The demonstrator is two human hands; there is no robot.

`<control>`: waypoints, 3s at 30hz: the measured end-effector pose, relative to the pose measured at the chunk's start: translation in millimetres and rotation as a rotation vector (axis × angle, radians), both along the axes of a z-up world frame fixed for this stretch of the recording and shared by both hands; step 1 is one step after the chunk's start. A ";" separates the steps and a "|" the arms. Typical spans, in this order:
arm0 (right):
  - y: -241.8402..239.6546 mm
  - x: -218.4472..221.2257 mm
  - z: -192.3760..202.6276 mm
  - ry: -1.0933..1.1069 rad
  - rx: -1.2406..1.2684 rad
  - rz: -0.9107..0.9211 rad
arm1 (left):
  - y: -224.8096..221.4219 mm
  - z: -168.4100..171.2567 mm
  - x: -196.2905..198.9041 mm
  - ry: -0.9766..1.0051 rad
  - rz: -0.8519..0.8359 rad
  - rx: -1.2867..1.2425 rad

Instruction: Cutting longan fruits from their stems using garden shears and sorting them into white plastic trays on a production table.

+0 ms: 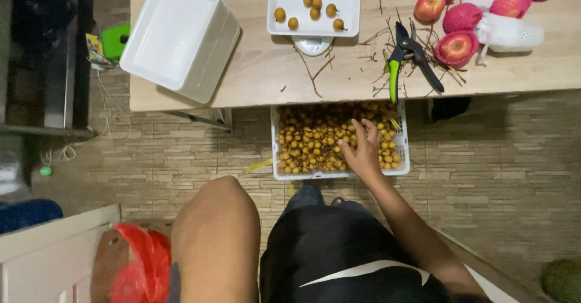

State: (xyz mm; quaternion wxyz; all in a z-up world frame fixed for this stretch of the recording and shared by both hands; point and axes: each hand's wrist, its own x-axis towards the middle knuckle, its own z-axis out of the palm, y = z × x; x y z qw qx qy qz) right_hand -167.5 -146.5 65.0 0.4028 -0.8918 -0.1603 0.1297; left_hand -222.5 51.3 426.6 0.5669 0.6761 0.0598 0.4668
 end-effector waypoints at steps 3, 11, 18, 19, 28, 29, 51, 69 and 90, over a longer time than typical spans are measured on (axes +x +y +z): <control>-20.7 -12.6 -4.2 -0.016 0.009 0.021 | -20.5 -27.9 -20.4 0.032 0.015 -0.011; -108.5 -69.5 -77.7 -0.013 -0.125 0.013 | -58.5 -129.3 -58.4 0.121 0.006 -0.026; -149.6 -80.1 -175.3 0.182 -0.218 0.023 | -64.3 -261.9 -70.2 0.183 0.024 -0.025; -149.6 -75.4 -187.6 0.202 -0.218 0.036 | -59.2 -300.5 -56.4 0.261 -0.002 -0.125; -97.3 -4.2 -234.8 0.292 -0.217 -0.079 | -91.9 -475.8 -2.4 1.278 -0.326 -0.045; -89.5 3.2 -233.3 0.329 -0.191 -0.132 | -100.8 -481.2 10.0 1.429 -0.442 -0.027; -72.2 69.7 -317.3 -0.006 -0.700 -0.239 | -37.3 -642.3 -19.7 1.591 -0.273 0.042; -97.3 103.1 -283.7 0.186 -0.250 -0.181 | -64.1 -570.7 44.9 2.054 -0.298 0.658; 9.6 109.0 -265.8 0.449 -0.531 -0.414 | -47.8 -580.1 64.5 1.711 -0.298 0.058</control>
